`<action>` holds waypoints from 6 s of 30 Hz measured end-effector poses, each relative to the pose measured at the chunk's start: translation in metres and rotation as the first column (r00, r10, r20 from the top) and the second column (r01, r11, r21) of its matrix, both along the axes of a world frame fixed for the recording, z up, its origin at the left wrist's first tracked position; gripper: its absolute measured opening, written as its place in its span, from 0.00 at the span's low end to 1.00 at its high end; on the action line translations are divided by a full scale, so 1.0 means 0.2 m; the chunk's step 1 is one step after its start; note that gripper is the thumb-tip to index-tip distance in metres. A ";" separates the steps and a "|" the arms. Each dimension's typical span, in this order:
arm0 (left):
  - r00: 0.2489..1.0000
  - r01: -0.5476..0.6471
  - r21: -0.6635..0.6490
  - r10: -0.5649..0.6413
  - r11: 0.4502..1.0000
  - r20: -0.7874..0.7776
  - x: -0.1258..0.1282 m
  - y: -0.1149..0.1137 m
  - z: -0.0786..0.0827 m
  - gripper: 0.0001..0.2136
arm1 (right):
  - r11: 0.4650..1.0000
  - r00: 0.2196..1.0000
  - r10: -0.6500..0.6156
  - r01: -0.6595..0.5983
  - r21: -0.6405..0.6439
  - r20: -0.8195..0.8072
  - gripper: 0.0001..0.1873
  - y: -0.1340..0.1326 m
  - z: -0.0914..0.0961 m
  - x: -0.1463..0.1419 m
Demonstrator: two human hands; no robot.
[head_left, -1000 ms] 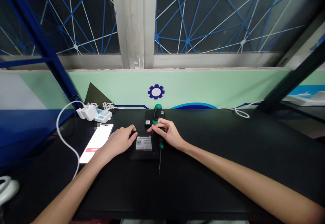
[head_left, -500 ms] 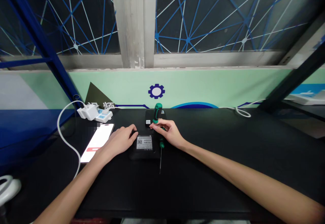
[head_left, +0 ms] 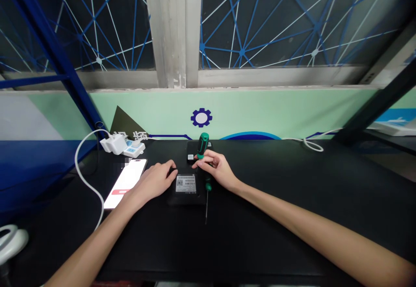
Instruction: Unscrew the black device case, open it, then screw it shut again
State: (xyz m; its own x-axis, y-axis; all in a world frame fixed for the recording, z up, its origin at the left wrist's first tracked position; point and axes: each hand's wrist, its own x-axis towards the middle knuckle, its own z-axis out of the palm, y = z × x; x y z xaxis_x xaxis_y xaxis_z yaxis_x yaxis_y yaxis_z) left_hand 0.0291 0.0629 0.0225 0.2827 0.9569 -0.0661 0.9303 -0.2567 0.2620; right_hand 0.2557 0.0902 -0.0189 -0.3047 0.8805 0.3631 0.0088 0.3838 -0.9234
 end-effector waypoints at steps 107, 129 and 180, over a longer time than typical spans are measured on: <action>0.995 0.036 0.051 -0.041 0.998 0.096 0.02 0.01 0.00 0.16 | 0.993 0.993 -0.114 0.114 0.027 -0.008 0.13 -0.06 0.02 0.00; 0.997 -0.061 0.141 0.066 0.988 -0.030 0.03 -0.01 0.04 0.19 | 0.976 0.970 -0.219 0.218 -0.013 -0.103 0.11 -0.04 0.01 -0.01; 0.990 0.074 0.017 -0.076 0.997 0.118 -0.03 0.02 -0.02 0.16 | 0.977 0.945 -0.215 0.211 -0.045 -0.246 0.18 -0.02 0.02 0.02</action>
